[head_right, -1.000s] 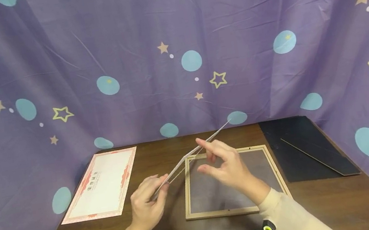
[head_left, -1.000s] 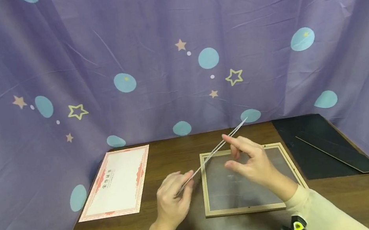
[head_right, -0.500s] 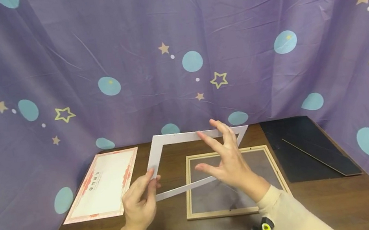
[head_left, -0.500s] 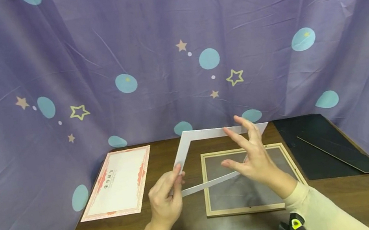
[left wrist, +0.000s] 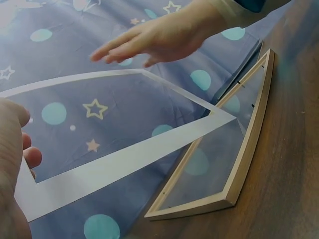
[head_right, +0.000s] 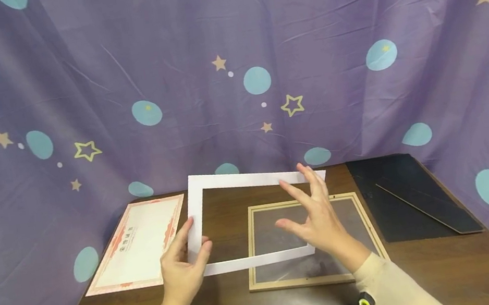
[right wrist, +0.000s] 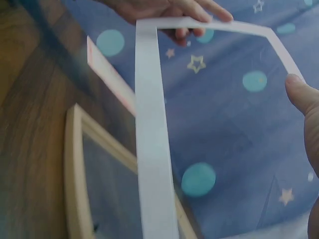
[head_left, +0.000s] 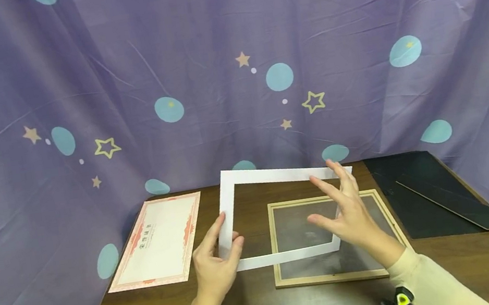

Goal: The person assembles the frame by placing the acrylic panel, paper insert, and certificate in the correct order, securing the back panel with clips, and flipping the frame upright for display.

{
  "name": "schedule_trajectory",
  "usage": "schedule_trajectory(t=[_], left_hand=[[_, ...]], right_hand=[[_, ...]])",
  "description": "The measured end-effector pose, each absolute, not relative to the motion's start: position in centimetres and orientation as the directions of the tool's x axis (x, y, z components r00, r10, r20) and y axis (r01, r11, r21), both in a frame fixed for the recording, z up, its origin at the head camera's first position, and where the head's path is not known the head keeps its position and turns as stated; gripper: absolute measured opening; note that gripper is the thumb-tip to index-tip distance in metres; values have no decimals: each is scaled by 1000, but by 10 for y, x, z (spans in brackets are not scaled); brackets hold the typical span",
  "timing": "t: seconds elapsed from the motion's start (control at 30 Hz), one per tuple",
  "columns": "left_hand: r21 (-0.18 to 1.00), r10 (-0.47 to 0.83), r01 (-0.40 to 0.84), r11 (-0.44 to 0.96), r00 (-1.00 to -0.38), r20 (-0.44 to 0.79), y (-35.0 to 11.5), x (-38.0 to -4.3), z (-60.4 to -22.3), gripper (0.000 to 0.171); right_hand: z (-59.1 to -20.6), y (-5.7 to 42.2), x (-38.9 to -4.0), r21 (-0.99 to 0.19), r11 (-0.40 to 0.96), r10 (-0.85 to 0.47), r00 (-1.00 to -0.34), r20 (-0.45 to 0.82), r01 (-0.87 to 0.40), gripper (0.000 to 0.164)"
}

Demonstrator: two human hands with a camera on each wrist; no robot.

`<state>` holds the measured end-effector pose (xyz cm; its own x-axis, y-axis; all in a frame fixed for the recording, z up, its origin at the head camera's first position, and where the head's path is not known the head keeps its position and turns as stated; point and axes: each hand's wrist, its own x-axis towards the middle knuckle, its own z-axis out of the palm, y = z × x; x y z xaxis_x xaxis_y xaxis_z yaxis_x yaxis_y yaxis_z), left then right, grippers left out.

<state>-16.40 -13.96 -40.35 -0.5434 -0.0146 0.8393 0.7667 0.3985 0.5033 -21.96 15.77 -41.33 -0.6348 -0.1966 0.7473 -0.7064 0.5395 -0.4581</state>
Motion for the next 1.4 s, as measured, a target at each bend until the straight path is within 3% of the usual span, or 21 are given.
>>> schedule_trajectory(t=[0.2, 0.53, 0.73, 0.93, 1.13, 1.4], left_hand=[[584, -29, 708, 398, -626, 779, -140, -155, -396, 54], [744, -68, 607, 279, -760, 646, -133, -157, -408, 56], [808, -4, 529, 261, -836, 549, -123, -175, -443, 64], [734, 184, 550, 399, -832, 523, -116, -192, -468, 71], [602, 346, 558, 571, -829, 440, -105, -207, -475, 74], [549, 392, 475, 688, -880, 270, -91, -230, -479, 75]], right_hand=[[-440, 187, -219, -591, 533, -138, -751, 646, -606, 86], [-459, 219, -218, -718, 436, -191, -835, 516, -543, 102], [-466, 244, -212, -697, 550, -139, -873, 467, -460, 98], [-476, 269, -214, -576, 708, -116, -872, 476, -409, 97], [-485, 291, -221, -564, 731, -136, -892, 432, -385, 94], [-493, 306, -241, -535, 779, -150, -925, 349, -328, 87]])
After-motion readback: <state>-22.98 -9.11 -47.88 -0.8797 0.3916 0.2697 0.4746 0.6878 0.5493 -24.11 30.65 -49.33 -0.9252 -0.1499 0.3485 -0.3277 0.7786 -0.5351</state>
